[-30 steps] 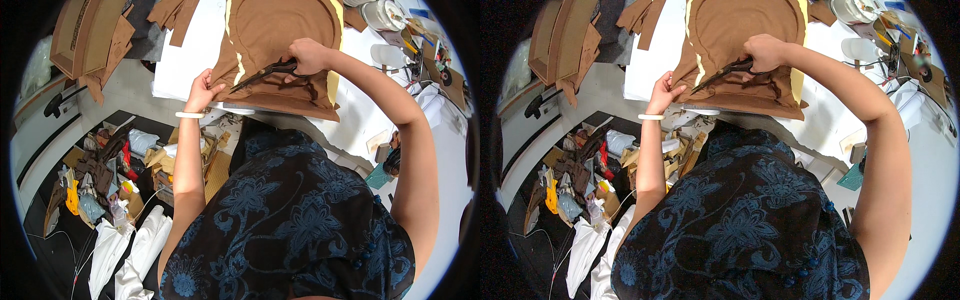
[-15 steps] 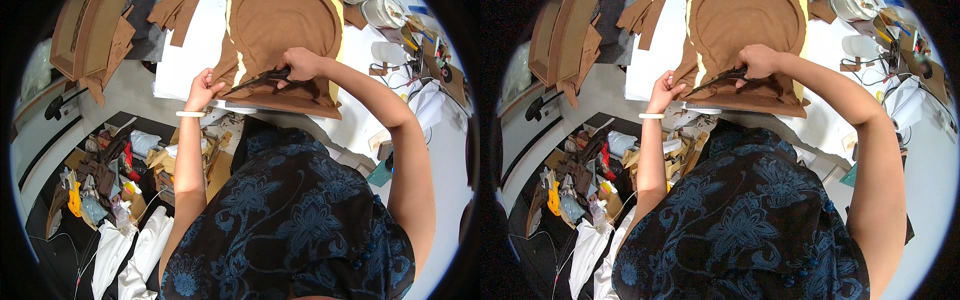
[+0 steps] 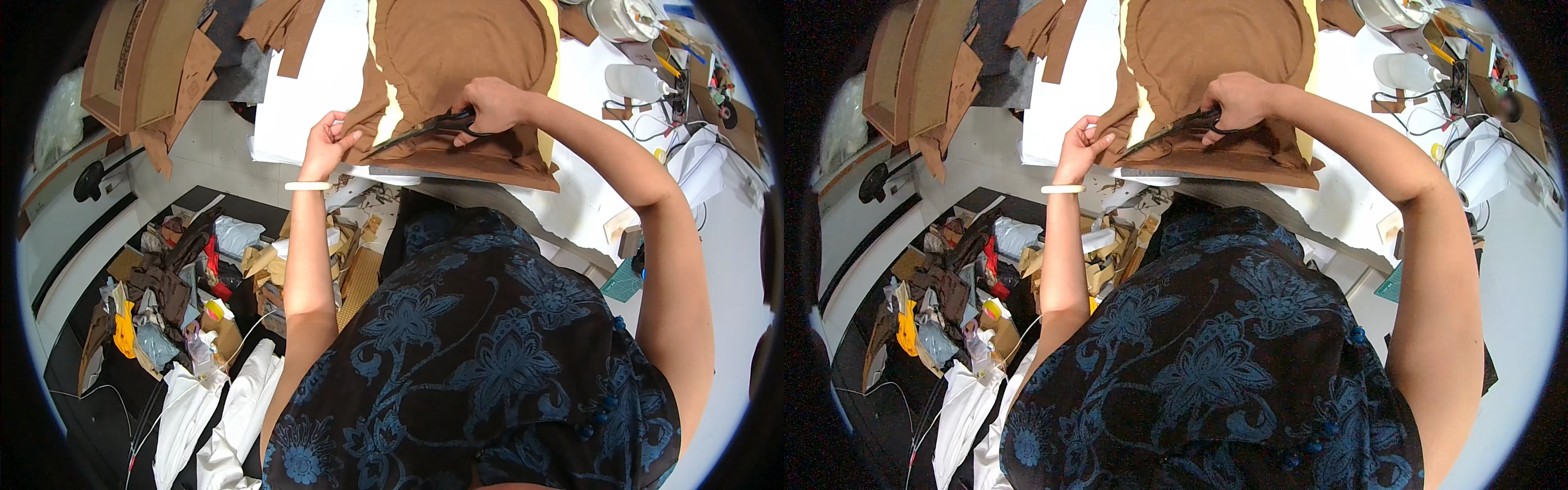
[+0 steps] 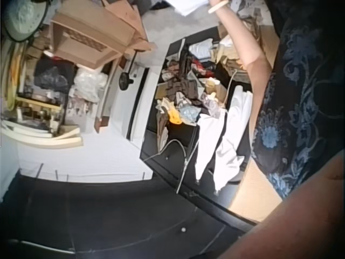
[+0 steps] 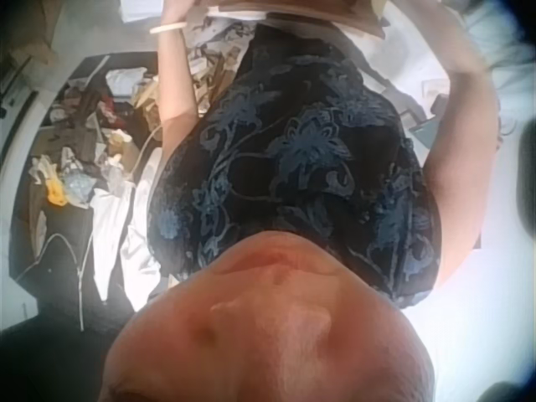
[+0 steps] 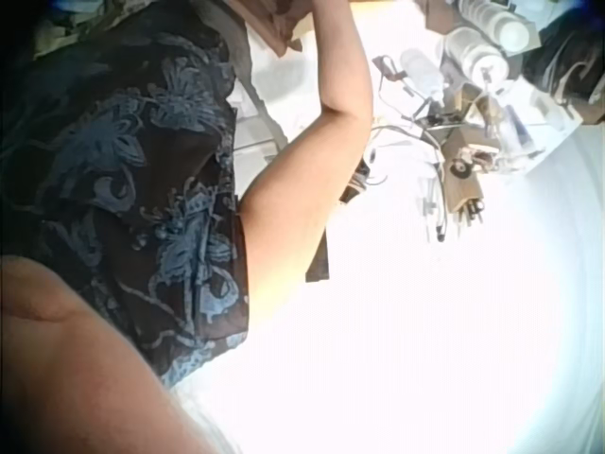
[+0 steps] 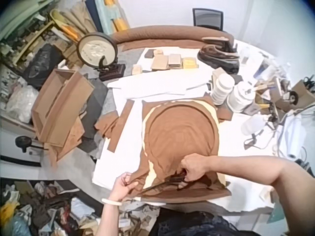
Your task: The person uses a pair of scissors to cut a piece of brown fabric laid out on a white table. They carefully maneuver the scissors along the fabric's edge, trimming it into a specific shape while holding the material steady with their other hand.
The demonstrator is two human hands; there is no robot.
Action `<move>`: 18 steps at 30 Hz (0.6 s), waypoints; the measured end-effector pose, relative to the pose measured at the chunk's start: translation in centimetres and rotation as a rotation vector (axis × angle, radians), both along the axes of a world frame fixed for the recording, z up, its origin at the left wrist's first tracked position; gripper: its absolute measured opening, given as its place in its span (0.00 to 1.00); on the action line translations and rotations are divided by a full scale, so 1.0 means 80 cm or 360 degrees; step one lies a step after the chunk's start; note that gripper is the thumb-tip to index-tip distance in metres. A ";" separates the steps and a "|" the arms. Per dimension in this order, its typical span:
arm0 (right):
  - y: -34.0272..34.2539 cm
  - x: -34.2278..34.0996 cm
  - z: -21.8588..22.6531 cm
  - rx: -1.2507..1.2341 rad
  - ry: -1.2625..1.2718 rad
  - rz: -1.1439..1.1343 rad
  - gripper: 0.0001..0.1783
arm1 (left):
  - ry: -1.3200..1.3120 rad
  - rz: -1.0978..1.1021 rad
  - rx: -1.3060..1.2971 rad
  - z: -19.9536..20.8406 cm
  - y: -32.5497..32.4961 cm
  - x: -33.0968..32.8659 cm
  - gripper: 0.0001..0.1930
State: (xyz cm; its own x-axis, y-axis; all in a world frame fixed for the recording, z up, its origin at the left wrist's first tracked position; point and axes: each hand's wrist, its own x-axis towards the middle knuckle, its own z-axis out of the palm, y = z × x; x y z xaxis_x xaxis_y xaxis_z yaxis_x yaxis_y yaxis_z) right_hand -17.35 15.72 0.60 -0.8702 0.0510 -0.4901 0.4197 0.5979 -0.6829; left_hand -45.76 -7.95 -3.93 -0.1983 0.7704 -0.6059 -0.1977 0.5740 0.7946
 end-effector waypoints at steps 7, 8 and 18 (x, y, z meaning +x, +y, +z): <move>-0.013 -0.002 -0.014 0.0005 0.0053 -0.0034 0.32 | -0.0012 0.0046 -0.0035 -0.003 0.002 -0.001 0.13; -0.012 -0.001 -0.013 -0.0004 0.0071 -0.0043 0.32 | -0.0003 0.0052 -0.0058 -0.004 0.001 -0.002 0.13; 0.005 -0.010 0.002 -0.0169 -0.0084 -0.0062 0.30 | -0.0044 0.0108 -0.0009 -0.011 -0.003 -0.005 0.13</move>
